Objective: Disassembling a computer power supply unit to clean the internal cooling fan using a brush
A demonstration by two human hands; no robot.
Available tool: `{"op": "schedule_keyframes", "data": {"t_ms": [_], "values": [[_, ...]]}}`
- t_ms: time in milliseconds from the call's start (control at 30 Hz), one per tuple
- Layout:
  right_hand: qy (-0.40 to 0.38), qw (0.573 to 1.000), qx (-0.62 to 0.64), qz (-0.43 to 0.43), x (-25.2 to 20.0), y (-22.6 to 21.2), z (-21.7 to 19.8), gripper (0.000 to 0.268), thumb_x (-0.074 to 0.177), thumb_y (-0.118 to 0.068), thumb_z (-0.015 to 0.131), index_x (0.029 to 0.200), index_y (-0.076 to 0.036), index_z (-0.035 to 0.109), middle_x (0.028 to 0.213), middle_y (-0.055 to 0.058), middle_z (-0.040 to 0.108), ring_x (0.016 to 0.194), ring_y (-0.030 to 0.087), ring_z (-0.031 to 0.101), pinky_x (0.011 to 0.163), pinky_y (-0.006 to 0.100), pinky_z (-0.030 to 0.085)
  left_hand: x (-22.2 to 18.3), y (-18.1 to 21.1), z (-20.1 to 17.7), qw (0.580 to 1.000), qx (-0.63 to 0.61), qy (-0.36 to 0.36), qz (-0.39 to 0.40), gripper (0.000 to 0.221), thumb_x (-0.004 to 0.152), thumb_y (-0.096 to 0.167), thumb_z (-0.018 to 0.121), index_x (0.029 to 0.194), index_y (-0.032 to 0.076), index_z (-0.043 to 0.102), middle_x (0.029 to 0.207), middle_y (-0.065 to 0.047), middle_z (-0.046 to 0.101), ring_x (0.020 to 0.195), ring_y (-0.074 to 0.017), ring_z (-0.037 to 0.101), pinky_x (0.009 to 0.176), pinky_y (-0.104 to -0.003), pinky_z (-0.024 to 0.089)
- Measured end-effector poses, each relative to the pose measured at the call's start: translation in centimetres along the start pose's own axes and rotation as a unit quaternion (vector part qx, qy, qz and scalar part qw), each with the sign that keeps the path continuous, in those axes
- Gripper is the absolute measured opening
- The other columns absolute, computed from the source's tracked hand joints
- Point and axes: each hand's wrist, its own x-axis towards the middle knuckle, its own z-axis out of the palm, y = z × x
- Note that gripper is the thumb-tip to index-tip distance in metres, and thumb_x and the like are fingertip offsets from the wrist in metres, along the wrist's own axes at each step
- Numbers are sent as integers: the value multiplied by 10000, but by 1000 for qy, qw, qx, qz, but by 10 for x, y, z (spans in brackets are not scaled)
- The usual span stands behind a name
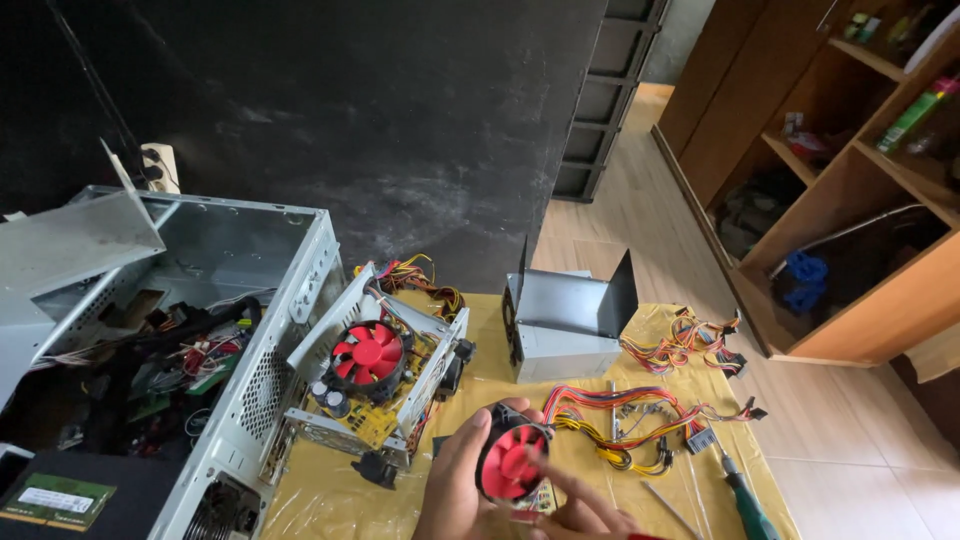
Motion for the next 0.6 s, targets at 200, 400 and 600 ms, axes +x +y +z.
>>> {"op": "schedule_keyframes", "data": {"t_ms": [200,400,600], "values": [[-162,977,80,111,15,-6,-35,341,838,-369,642,1120,-255,796,514,-170,606,441,-56,380,503,149,311,-3,5,-1,998,59,-13,9,467,966,208,500,1159,-150,729,1143,-326,779,1015,-383,724,865,-415,557],[-219,918,134,304,28,-28,-45,352,746,-212,892,1093,-160,863,503,13,625,568,45,493,572,150,398,7,-6,-11,999,14,-27,28,467,974,193,488,1196,-164,691,1147,-358,751,1070,-392,702,948,-429,539],[-237,921,146,274,32,-37,-45,302,717,-204,881,999,-111,824,551,-66,752,542,-19,572,611,111,596,-4,2,2,1000,12,11,4,475,972,200,499,1202,-163,702,1152,-370,759,1052,-401,702,882,-431,538]]}}
